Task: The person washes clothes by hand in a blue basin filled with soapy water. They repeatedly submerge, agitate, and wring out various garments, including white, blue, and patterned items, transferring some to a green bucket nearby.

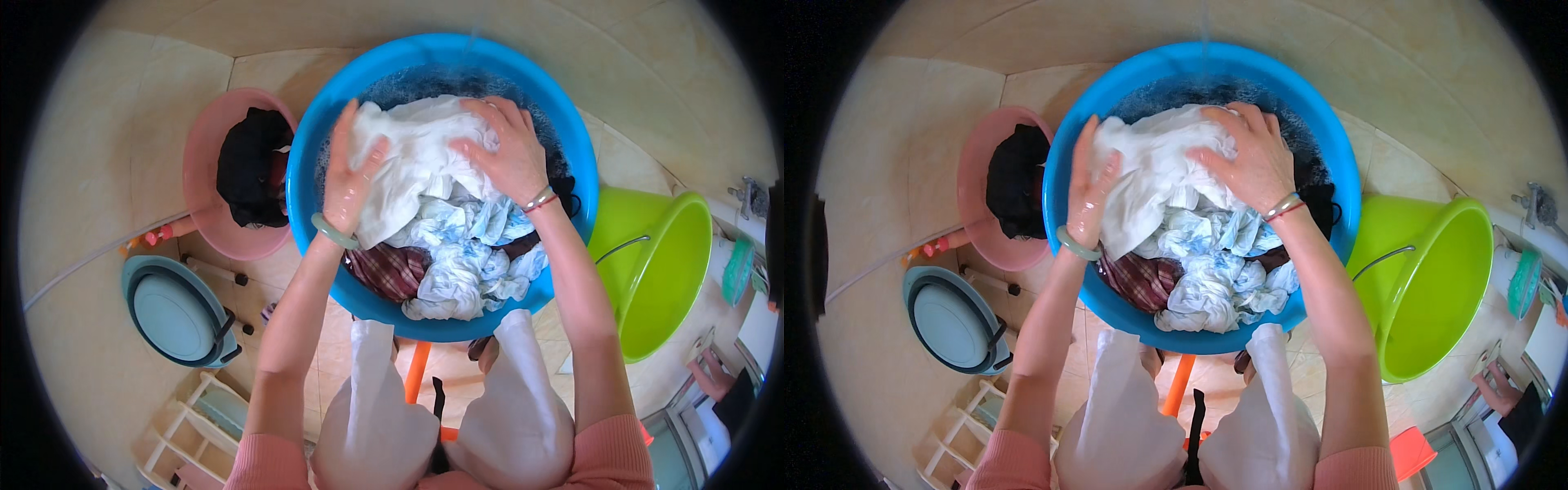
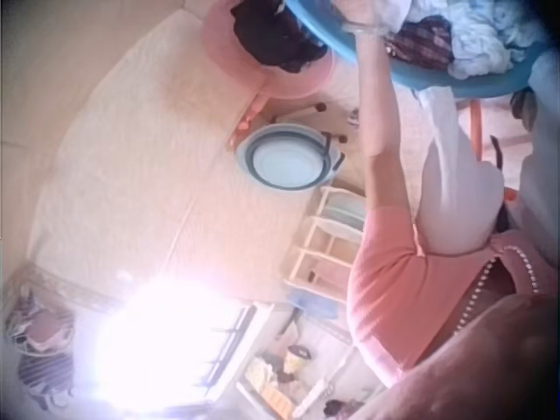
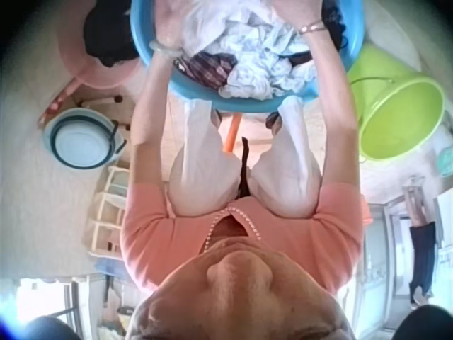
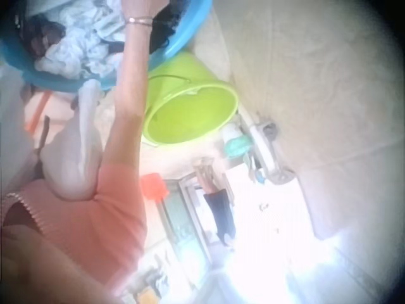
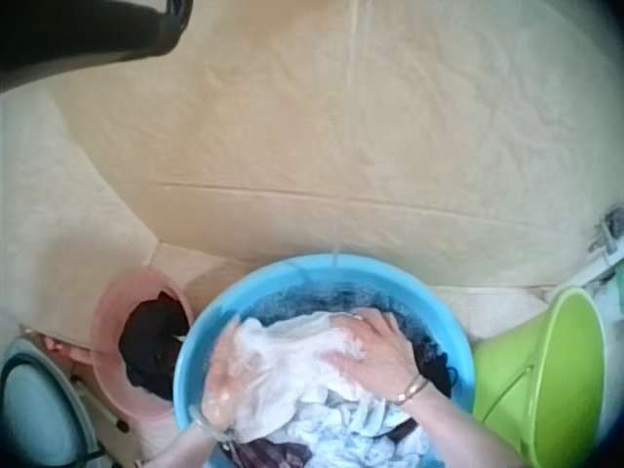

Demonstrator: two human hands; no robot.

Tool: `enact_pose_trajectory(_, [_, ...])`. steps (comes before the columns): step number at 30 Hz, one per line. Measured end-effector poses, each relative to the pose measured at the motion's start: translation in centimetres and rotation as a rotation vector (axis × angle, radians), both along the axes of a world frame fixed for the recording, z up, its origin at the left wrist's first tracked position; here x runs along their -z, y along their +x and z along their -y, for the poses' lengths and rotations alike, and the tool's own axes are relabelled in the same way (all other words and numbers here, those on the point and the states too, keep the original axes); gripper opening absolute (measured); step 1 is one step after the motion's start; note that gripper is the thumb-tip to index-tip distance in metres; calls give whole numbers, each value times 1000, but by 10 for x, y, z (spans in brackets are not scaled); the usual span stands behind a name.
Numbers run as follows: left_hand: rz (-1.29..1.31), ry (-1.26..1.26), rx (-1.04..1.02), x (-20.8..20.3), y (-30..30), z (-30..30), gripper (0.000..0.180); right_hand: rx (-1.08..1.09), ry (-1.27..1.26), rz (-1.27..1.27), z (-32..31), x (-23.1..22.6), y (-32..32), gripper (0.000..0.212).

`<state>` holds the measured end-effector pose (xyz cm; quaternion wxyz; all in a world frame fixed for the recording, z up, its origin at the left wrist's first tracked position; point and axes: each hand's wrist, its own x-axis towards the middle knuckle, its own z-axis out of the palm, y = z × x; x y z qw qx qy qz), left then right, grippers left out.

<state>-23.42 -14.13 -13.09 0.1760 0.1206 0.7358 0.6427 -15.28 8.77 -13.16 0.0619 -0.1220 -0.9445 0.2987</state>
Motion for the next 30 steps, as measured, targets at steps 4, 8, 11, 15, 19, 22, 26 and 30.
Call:
enact_pose_trajectory(4, [-233, -559, 381, 8, 13, -13, 81, -171, 265, 100, 17, 36, 24, 55])
enact_pose_trajectory(8, [-165, -555, 389, 50, 14, -12, 85, -234, 114, 368, 30, 57, 1, 50])
enact_pose_trajectory(11, [-303, -769, 293, 86, 14, -24, 83, -208, 290, 247, 37, 93, -9, 44])
enact_pose_trajectory(15, [-179, -711, 244, 90, -1, -39, 79, -200, 236, 524, 27, 114, -35, 38])
enact_pose_trajectory(19, [119, -437, 157, 95, -32, -37, 75, -77, 51, 559, 24, 103, -51, 32])
enact_pose_trajectory(22, [681, 304, -68, 93, -31, -31, 63, 56, -37, 37, 33, 80, -38, 28])
enact_pose_trajectory(26, [977, 650, -15, 57, -26, -28, 78, -175, -72, -341, 72, 16, -17, 29])
enact_pose_trajectory(30, [1205, 1093, 270, 20, -20, -29, 72, -456, -8, -441, 102, -43, 14, 29])
